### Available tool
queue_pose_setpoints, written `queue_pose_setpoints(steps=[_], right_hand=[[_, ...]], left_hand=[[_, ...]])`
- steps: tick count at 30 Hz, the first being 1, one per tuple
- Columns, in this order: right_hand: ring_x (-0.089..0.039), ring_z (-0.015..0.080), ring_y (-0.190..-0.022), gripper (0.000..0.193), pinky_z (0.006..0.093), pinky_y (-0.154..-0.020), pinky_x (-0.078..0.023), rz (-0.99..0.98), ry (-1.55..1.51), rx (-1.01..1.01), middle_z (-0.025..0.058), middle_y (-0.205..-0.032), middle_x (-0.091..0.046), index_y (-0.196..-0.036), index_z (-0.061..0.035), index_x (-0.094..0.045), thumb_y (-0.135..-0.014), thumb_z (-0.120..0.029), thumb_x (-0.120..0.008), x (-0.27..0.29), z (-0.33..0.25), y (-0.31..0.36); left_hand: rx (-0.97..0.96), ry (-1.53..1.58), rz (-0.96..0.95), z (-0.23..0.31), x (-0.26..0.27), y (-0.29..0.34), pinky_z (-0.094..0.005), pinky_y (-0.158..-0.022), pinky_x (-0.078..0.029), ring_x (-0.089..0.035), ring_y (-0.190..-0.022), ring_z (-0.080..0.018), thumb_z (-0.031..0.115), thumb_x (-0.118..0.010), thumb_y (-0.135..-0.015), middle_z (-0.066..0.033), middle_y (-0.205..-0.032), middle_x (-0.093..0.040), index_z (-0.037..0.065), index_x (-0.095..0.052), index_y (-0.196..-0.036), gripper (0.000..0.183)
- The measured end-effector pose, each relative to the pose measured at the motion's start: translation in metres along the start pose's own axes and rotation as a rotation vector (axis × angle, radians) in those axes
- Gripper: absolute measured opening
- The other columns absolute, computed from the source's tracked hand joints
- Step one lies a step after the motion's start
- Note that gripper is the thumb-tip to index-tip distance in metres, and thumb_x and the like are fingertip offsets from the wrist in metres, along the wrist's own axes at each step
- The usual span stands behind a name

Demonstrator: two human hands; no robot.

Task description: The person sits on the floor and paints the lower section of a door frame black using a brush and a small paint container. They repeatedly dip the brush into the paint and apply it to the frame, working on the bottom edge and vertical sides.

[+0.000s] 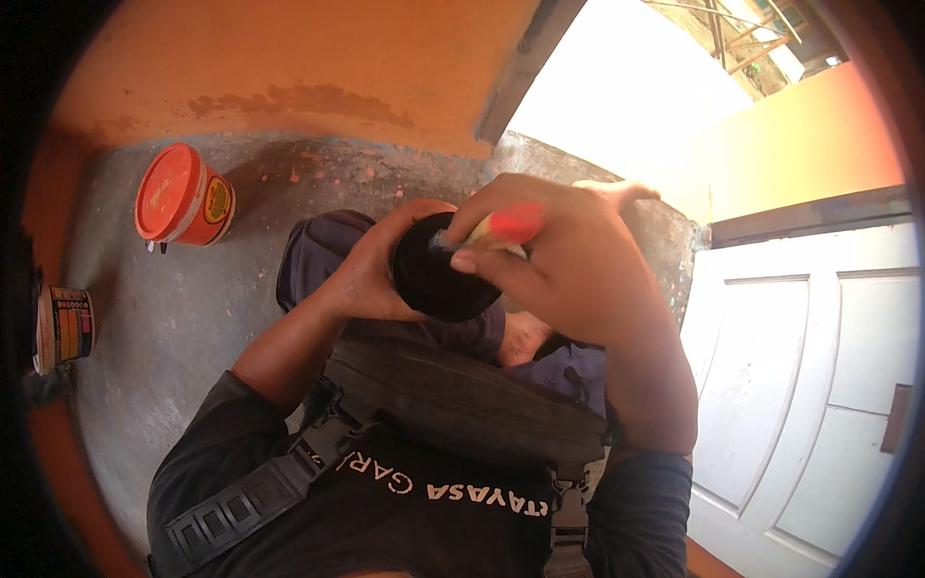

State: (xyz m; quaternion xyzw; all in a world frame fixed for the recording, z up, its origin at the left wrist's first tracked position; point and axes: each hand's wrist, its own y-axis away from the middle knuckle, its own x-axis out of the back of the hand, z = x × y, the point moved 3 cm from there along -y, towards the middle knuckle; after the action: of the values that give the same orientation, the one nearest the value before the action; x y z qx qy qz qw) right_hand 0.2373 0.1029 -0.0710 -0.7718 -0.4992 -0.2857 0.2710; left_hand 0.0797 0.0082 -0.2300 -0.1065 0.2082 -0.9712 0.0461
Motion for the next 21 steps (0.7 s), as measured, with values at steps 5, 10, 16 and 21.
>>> queue_pose_setpoints(steps=[5, 10, 16, 21], right_hand=[[-0.064, 0.0130, -0.080, 0.024, 0.0283, -0.072, -0.050, 0.187, -0.376, -0.161, 0.0038, -0.088, -0.068, -0.104, 0.0009, -0.068, -0.091, -0.017, -0.077, 0.015, 0.028, 0.000], [-0.045, 0.0054, -0.065, 0.031, 0.0235, -0.059, -0.034, 0.270, -0.729, -0.226, -0.0003, -0.081, -0.059, -0.109, 0.0005, -0.066, -0.098, -0.027, -0.071, 0.023, 0.070, -0.003], [-0.047, 0.0075, -0.066, 0.026, 0.0247, -0.059, -0.035, 0.317, -0.993, -0.286, 0.0002, -0.083, -0.059, -0.112, 0.0014, -0.063, -0.102, -0.022, -0.065, 0.019, 0.088, -0.001], [-0.049, 0.0080, -0.068, 0.024, 0.0253, -0.061, -0.037, 0.331, -0.760, -0.224, 0.0000, -0.081, -0.060, -0.110, 0.0002, -0.065, -0.100, -0.021, -0.066, 0.026, 0.084, -0.001]], left_hand=[[0.109, 0.138, 0.018, 0.004, 0.000, 0.001, -0.0398, -0.106, -0.047, -0.060, -0.127, -0.0277, 0.020, -0.097, -0.058, -0.0155, -0.133, -0.061, 0.002, -0.049, -0.143, 0.099], [0.130, 0.253, 0.010, 0.004, 0.002, -0.001, -0.0377, -0.107, -0.045, -0.058, -0.127, -0.0219, 0.016, -0.097, -0.059, -0.0143, -0.135, -0.061, -0.001, -0.046, -0.146, 0.102], [0.151, 0.283, 0.002, 0.008, 0.005, -0.005, -0.0371, -0.109, -0.044, -0.057, -0.127, -0.0206, 0.014, -0.096, -0.060, -0.0136, -0.136, -0.061, -0.001, -0.046, -0.148, 0.102], [0.183, 0.339, -0.011, 0.006, 0.003, -0.007, -0.0374, -0.108, -0.044, -0.057, -0.126, -0.0204, 0.013, -0.096, -0.061, -0.0138, -0.134, -0.063, -0.001, -0.046, -0.147, 0.101]])
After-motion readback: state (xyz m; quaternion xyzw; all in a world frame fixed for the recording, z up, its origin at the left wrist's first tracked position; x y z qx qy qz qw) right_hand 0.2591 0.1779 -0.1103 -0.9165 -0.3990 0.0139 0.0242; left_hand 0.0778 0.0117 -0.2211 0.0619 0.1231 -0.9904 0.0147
